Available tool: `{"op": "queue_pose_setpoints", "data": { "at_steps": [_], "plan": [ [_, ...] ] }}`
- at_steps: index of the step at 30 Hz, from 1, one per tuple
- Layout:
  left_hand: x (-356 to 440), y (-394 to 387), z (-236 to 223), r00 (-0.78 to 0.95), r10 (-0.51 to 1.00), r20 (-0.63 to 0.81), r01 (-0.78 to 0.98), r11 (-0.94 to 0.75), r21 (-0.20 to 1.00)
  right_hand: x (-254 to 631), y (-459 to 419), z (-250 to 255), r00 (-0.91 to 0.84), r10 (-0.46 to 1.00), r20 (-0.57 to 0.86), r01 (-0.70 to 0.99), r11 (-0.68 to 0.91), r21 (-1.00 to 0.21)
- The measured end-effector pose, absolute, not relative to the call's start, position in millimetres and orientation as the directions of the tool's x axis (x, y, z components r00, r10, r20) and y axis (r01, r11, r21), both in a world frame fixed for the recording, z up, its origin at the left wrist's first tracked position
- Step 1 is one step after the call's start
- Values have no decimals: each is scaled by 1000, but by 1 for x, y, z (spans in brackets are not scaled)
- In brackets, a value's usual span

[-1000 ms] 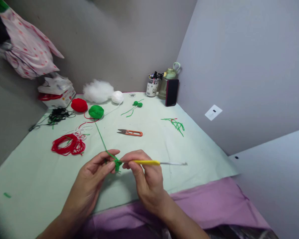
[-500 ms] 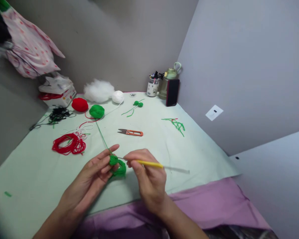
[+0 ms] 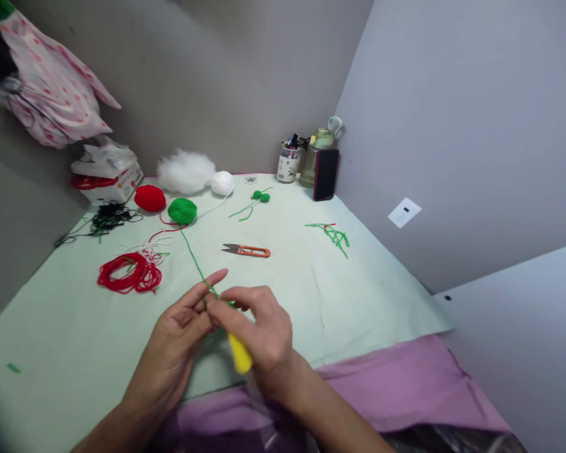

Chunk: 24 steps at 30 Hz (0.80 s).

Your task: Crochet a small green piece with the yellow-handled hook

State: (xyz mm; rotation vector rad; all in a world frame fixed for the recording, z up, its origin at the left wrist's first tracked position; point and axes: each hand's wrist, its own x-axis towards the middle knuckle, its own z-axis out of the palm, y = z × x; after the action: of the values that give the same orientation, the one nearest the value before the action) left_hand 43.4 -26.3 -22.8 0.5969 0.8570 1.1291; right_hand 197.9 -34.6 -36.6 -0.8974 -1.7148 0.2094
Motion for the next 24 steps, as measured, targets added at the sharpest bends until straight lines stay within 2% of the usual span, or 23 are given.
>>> {"op": "queue_pose_setpoints", "data": {
  "at_steps": [2,3,5,7,9,11,13,15,20,24],
  "plan": [
    [43,-24,-21,300,896,-328,-565,444,696,200,-35,-39,-128,582,803,527,726,-442],
    [41,-22,-20,345,870,-353,-574,493,654,201,-35,-40,-103,586,804,508,725,-465],
    [38,-18,-19,364,850,-380,-587,526,615,203,-33,-38,31,684,729,368,670,-644],
    [34,-17,-21,315,872,-376,-582,490,649,204,-30,-35,142,808,572,141,555,-820],
    [33,-18,-23,258,908,-331,-531,419,736,204,-27,-33,148,881,449,-41,459,-888],
    [34,-22,-25,222,937,-271,-451,345,823,202,-25,-32,92,907,411,-85,419,-904],
    [35,-25,-27,214,947,-238,-395,307,866,201,-24,-32,69,913,403,-56,407,-912],
    [35,-26,-27,218,945,-245,-381,313,870,201,-24,-34,83,924,374,-58,379,-924],
    [35,-23,-23,220,938,-268,-389,336,858,205,-21,-35,85,958,275,-231,287,-930],
    [33,-24,-21,211,940,-268,-378,331,865,207,-21,-30,37,956,293,-276,291,-916]
  ]
}}
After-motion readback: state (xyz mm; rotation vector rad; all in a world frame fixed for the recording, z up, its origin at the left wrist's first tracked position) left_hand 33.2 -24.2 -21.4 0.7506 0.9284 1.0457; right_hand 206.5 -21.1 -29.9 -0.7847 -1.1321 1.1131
